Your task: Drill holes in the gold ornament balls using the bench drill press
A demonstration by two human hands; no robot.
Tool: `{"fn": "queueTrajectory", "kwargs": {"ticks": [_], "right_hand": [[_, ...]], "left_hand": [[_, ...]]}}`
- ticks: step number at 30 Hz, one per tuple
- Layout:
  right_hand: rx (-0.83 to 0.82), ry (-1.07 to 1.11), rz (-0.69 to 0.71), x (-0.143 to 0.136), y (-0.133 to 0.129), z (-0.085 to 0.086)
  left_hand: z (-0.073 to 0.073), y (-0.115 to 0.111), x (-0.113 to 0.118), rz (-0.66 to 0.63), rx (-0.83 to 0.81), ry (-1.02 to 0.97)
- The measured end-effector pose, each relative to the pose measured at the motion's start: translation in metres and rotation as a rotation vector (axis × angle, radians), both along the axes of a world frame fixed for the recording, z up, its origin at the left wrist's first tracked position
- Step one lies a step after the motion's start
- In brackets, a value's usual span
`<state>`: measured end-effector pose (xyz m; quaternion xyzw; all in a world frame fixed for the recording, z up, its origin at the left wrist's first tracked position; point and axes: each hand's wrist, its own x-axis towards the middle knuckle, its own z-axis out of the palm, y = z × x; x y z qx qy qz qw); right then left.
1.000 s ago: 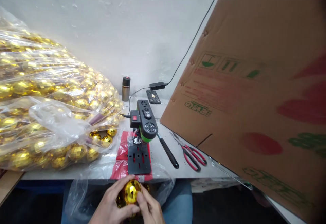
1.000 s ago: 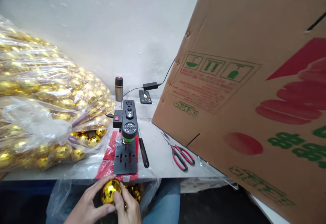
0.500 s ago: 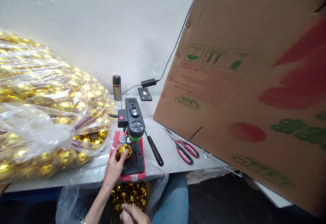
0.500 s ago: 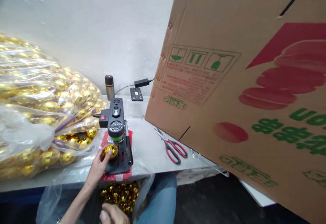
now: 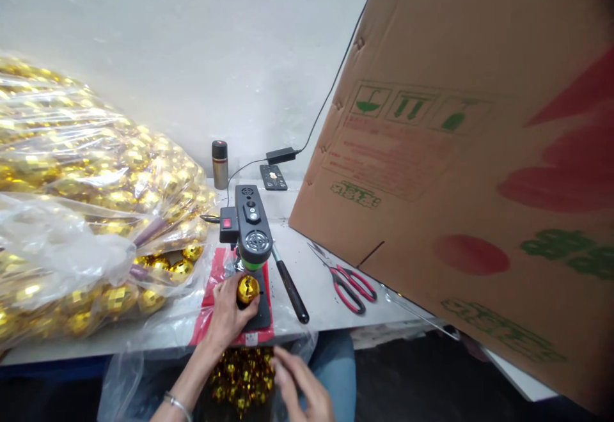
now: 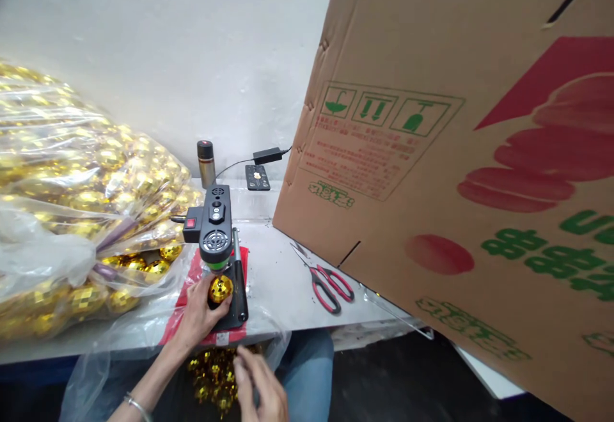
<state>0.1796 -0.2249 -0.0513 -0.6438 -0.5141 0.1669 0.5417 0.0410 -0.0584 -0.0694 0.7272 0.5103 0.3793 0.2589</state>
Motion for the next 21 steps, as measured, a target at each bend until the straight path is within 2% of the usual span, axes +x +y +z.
{"fn": "queueTrajectory", "kwargs": {"ticks": [2,5,8,11,13,15,17,21], "right_hand": [[0.125,-0.108,-0.019,0.021,0.017,0.029],[0.398,-0.295,-0.036,0.041,0.046,0.075],[0.559,-0.454,0.082,0.042,0.072,0.114],[0.589,-0.517,0.239,0.034,0.089,0.139],[0.58,-0.491,0.288,0.028,0.096,0.147],[0.582,-0.456,0.281,0.022,0.101,0.145],[0.594,-0.427,0.249,0.017,0.105,0.136],[0.691,-0.412,0.185,0.01,0.109,0.105]], "left_hand": [[-0.002,0.002,0.002,-0.024,-0.011,0.005],[-0.007,0.003,-0.001,-0.077,-0.033,0.0],[-0.012,0.002,-0.004,-0.085,-0.055,-0.021],[-0.012,0.001,-0.003,-0.084,-0.076,-0.027],[-0.008,0.001,-0.002,-0.094,-0.098,-0.021],[-0.003,0.0,-0.001,-0.1,-0.123,-0.014],[0.002,-0.002,-0.001,-0.102,-0.14,-0.012],[0.006,-0.004,-0.001,-0.099,-0.15,-0.019]]}}
